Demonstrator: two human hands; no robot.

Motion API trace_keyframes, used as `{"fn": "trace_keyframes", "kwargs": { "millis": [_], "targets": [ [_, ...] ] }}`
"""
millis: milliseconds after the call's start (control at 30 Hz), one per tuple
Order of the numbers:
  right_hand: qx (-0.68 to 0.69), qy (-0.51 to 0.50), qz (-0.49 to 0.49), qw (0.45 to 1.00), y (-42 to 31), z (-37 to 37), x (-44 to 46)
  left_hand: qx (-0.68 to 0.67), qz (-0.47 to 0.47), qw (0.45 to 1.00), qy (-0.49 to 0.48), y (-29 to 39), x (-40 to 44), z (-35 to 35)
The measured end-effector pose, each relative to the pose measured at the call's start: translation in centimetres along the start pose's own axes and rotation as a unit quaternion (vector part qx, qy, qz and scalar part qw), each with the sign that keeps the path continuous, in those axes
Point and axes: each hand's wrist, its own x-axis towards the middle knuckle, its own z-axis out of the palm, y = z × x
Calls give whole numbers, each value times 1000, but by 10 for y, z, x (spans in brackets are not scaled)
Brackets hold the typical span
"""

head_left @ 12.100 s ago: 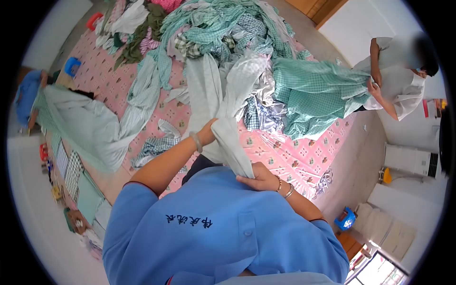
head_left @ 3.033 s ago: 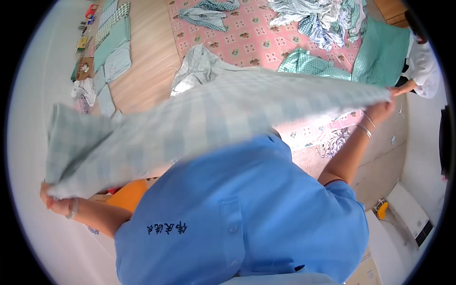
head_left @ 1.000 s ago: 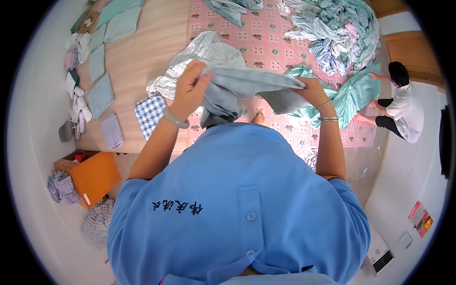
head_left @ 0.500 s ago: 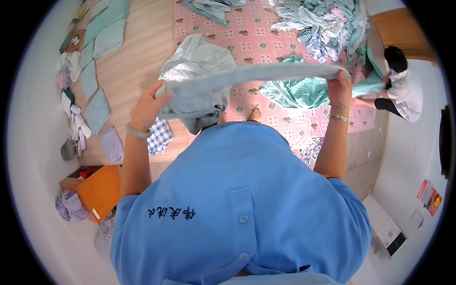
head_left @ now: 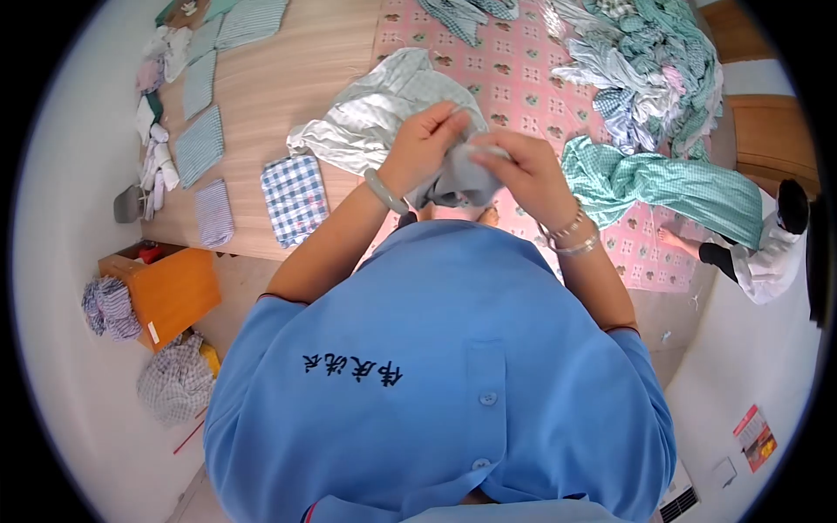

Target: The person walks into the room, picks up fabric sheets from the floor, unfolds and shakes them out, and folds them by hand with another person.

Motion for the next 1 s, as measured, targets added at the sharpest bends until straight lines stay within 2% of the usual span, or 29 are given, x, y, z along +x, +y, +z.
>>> {"fn": "trace_keyframes", "kwargs": {
  "millis": [67, 100, 200, 333, 400, 433, 500, 600, 700, 800, 933, 1000],
  "targets": [
    [119, 114, 37, 986, 5, 12, 9, 32, -20, 999, 24, 9, -8, 13],
    [75, 99, 83, 989, 5, 8, 8, 36, -19, 999, -5, 8, -10, 12],
    [15, 84, 90, 992, 16, 9, 5, -12, -25, 998, -50, -6, -17, 9],
    [9, 109, 82, 991, 34, 19, -3, -34, -21, 999, 4, -27, -33, 27],
    [113, 118, 115, 980, 37, 22, -10, -28, -18, 998, 53, -27, -43, 39],
    [113, 120, 116, 980, 33, 22, -14, -29, -18, 998, 52, -26, -44, 38],
    [255, 105, 185, 943, 20, 21, -22, -40, -53, 997, 48, -23, -48, 32],
    [220, 75, 213, 949, 44, 13, -37, -55, -62, 995, 50, -26, -45, 33],
    [218, 117, 178, 952, 50, 14, -41, -45, -52, 997, 43, -21, -41, 33],
    [202, 87, 159, 963, 36, 16, -40, -18, -47, 998, 31, -14, -32, 30],
    [202, 103, 121, 966, 36, 25, -36, 1, -34, 999, 14, -5, -31, 26],
    [254, 153, 108, 949, 38, 26, -33, 25, 3, 999, 22, -4, -32, 28]
  ]
}}
